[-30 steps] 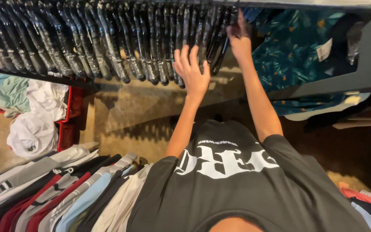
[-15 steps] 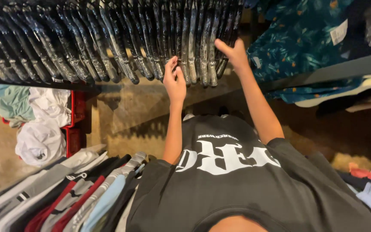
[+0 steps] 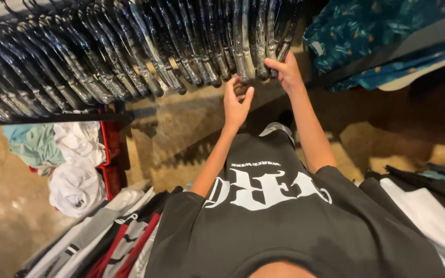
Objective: The person removes various garments, including white shirts and a pink fuzzy item, from a metal clothing rack. They place these items into red plastic baskets on the floor and then proceed to hang a white shirt back onto the rack using a hanger.
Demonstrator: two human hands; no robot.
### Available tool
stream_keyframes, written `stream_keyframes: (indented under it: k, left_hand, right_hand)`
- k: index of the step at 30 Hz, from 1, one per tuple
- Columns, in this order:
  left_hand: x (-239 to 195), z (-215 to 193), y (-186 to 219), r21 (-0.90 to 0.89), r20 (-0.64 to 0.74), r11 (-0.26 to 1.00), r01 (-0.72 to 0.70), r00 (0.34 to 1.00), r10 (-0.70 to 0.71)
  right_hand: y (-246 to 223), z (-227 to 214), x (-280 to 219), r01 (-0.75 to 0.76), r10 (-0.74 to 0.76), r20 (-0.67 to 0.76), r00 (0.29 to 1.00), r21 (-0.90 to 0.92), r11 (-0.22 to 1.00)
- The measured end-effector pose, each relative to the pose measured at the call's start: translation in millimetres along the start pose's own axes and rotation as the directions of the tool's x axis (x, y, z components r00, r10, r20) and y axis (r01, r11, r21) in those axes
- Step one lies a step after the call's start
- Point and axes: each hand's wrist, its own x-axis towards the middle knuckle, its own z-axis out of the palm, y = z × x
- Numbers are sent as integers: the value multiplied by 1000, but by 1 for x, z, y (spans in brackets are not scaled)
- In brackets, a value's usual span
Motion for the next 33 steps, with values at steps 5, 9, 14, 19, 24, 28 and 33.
stream_keyframes:
  k: [5,9,14,19,24,28,33]
  left_hand:
    - [-5,3,-51,-46,188,989,140,974,-129]
    - [-1,22,-63,-294,401,861,414,872,-283]
    - [7,51,-47,-398,517,722,566,788,-333]
    - [20,69,-25,-570,596,507,647,750,-287]
    - [27,86,-40,-617,447,548,564,825,-346]
    - [24,91,-27,-666,431,501,552,833,-346]
    - [24,110,-51,-645,425,512,567,823,-377]
  right_hand:
    - [0,-29,-13,-68,70,-31,997,71,995]
    - [26,-68,-13,-257,281,-78,957,224,940]
    - [28,-64,0,-264,266,53,962,410,873]
    - [-12,-30,1,-248,252,25,967,297,922]
    - [-30,-31,-6,-170,176,-86,981,78,982]
    - [-46,-28,-15,-170,174,-85,981,48,984]
    - [-72,-20,-25,-185,183,-130,974,-1,983]
